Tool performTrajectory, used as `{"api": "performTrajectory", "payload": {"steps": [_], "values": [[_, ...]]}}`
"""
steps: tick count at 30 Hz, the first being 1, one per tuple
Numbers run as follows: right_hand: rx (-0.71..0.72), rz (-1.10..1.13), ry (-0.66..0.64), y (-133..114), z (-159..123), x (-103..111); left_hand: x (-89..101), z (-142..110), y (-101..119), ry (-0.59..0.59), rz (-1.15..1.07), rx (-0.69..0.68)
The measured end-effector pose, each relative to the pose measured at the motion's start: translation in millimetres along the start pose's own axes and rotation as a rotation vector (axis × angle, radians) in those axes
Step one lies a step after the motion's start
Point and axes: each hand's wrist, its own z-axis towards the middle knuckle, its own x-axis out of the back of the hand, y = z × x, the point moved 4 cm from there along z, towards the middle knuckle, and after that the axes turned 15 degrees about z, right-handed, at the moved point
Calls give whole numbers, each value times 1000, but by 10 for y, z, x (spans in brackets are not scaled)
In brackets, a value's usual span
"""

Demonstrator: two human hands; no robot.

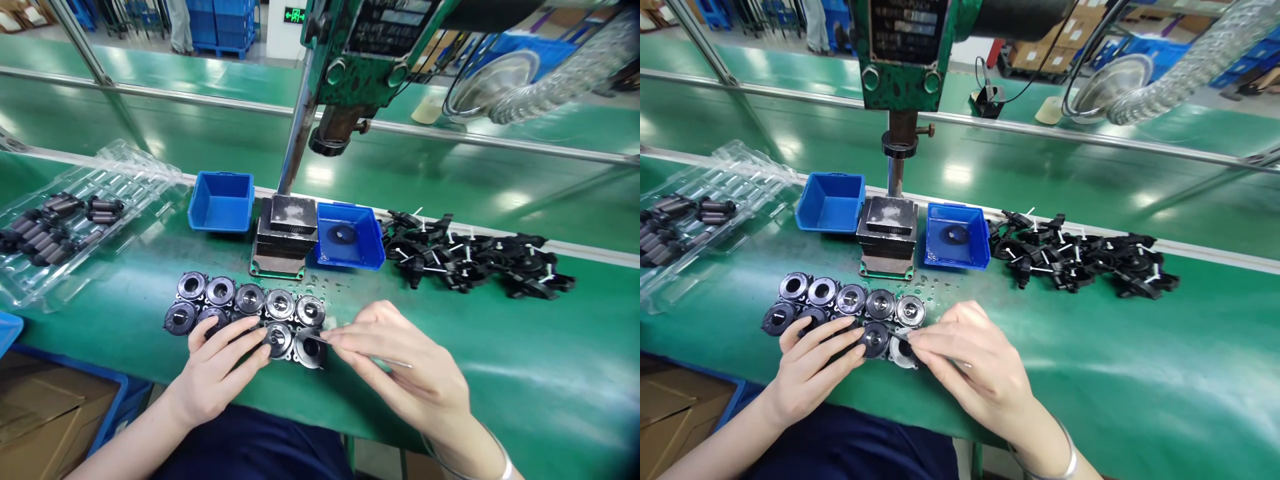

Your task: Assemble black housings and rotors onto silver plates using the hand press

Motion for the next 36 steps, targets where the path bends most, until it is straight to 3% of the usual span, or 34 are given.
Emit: {"api": "performTrajectory", "payload": {"steps": [5,9,11,14,16,19,23,36], "values": [[-32,93,-105,-100,-56,-100,-17,-48,-7,-26,-4,-6],[13,151,-69,-75,-40,-149,-26,-74,-17,-21,-15,3],[13,126,98,56,-11,16,-32,-86,-28,-8,-20,13],[-51,-96,450,388,5,429,-55,-111,-46,-5,-22,10],[-97,-264,549,637,15,644,-69,-128,-57,-4,-23,10],[-119,-395,519,958,52,776,-75,-140,-69,10,-22,23],[-117,-434,466,1176,92,761,-64,-129,-69,15,-25,45],[-184,-406,482,1320,131,764,-60,-54,-31,69,-37,94]]}}
